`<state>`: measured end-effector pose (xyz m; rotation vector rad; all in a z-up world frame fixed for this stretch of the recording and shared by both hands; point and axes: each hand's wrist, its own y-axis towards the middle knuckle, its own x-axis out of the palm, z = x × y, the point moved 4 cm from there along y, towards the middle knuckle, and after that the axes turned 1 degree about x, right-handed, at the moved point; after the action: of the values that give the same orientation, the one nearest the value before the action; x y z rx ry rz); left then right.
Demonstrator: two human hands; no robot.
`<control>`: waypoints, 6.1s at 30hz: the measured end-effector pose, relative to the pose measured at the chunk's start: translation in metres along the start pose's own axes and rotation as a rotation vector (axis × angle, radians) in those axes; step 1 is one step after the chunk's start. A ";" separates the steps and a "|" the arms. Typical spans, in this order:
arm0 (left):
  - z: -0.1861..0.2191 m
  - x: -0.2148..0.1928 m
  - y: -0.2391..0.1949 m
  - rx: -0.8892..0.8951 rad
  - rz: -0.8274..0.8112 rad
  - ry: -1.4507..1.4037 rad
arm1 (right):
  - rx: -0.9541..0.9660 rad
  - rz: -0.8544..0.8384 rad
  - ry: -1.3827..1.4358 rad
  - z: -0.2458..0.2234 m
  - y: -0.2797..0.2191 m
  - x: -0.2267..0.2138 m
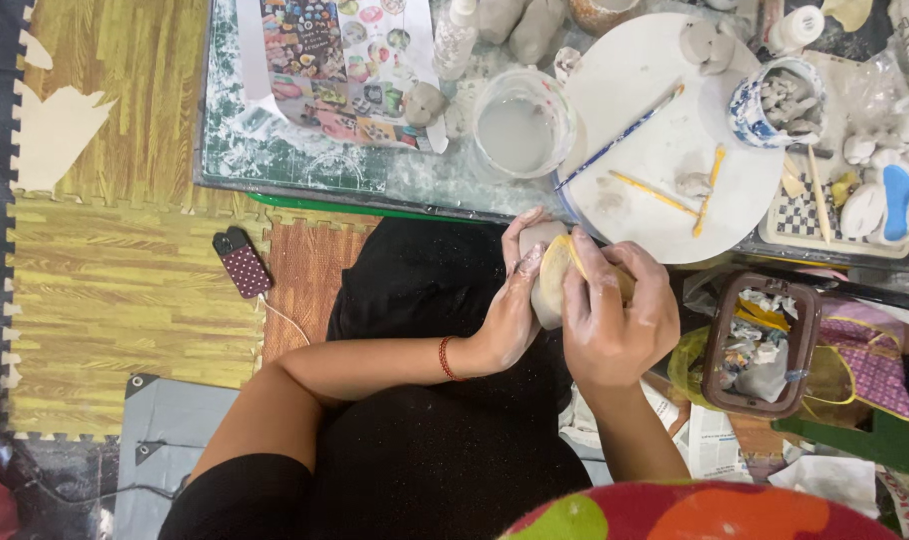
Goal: The person smooths the interior of a small clay pot using a yellow sponge and a paintbrush. They then handle a small clay figurine and a blue and black clay object, applying black paint to the figurine with a brush.
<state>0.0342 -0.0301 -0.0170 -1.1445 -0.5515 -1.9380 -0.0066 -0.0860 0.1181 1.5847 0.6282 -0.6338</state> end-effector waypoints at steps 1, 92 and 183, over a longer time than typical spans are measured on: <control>-0.001 -0.001 -0.001 -0.004 0.017 -0.019 | 0.014 0.004 -0.015 0.000 -0.002 0.001; -0.043 -0.019 0.002 -0.439 -0.461 0.238 | -0.387 -0.162 0.528 0.054 -0.026 -0.024; 0.063 0.050 0.025 -0.070 -0.198 -0.553 | 0.289 0.467 0.535 0.026 -0.129 0.055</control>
<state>0.0735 -0.0214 0.0572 -1.7415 -0.9208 -1.8028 -0.0609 -0.0975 -0.0137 2.1081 0.5354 0.0639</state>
